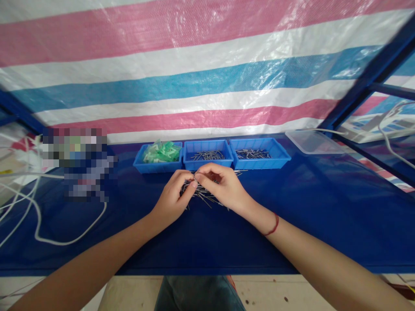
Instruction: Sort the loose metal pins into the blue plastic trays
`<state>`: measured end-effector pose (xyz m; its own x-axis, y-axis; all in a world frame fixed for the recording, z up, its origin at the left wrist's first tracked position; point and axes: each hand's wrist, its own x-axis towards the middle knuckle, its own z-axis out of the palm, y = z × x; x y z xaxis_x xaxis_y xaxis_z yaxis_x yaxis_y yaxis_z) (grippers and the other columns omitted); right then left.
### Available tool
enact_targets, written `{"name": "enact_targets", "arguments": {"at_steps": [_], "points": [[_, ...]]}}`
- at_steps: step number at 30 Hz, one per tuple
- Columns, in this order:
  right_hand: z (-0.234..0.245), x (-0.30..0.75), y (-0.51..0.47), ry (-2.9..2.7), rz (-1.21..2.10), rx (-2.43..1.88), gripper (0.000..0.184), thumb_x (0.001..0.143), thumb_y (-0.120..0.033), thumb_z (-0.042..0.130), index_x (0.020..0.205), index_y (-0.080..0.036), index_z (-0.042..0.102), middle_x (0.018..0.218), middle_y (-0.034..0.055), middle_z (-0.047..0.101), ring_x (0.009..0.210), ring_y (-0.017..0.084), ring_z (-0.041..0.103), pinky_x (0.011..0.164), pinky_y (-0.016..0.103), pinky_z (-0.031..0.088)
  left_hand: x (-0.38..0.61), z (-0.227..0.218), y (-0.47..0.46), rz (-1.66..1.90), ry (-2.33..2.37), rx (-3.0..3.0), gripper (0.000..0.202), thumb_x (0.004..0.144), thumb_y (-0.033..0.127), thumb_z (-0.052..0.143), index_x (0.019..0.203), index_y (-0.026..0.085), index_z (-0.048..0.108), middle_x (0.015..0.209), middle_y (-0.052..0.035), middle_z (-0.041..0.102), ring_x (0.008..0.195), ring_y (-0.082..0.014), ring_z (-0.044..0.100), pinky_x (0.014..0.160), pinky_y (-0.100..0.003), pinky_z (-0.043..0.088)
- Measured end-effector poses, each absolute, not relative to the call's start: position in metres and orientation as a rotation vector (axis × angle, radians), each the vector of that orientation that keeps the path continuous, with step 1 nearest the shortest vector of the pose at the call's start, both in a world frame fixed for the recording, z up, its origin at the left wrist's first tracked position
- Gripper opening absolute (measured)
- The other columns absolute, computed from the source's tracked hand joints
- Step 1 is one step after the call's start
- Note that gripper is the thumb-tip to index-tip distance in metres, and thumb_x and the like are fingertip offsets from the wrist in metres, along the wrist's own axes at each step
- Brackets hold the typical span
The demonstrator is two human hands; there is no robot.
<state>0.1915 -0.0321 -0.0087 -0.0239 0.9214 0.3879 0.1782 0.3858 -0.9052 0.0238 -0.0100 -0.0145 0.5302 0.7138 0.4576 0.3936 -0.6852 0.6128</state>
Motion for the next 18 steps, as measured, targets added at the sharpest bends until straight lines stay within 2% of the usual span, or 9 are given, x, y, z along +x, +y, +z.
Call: {"name": "enact_targets", "arguments": {"at_steps": [7,18], "points": [[-0.0071,0.191,-0.0352,-1.534,0.724,-1.105,0.021,0.081,-0.041,0.064,0.076,-0.02,0.063,0.074,0.0026,0.065,0.07,0.017,0.059,0.063,0.032,0.05,0.0242,-0.0152,-0.0079,0.974,0.888,2.344,0.014,0.094,0.027,0.045,0.092,0.02,0.056,0.096,-0.0059,0.059,0.094,-0.0178,0.058,0.083,-0.03,0.046],[-0.0051,0.1965,-0.0344,-1.605,0.66,-1.097,0.015,0.083,-0.035,0.062,0.083,-0.02,0.066,0.081,0.0048,0.066,0.076,0.018,0.061,0.063,0.031,0.05,0.0221,-0.0165,-0.0047,1.016,0.881,2.337,0.007,0.092,0.025,0.05,0.091,0.02,0.054,0.096,-0.0054,0.059,0.094,-0.0177,0.058,0.083,-0.03,0.045]]}}
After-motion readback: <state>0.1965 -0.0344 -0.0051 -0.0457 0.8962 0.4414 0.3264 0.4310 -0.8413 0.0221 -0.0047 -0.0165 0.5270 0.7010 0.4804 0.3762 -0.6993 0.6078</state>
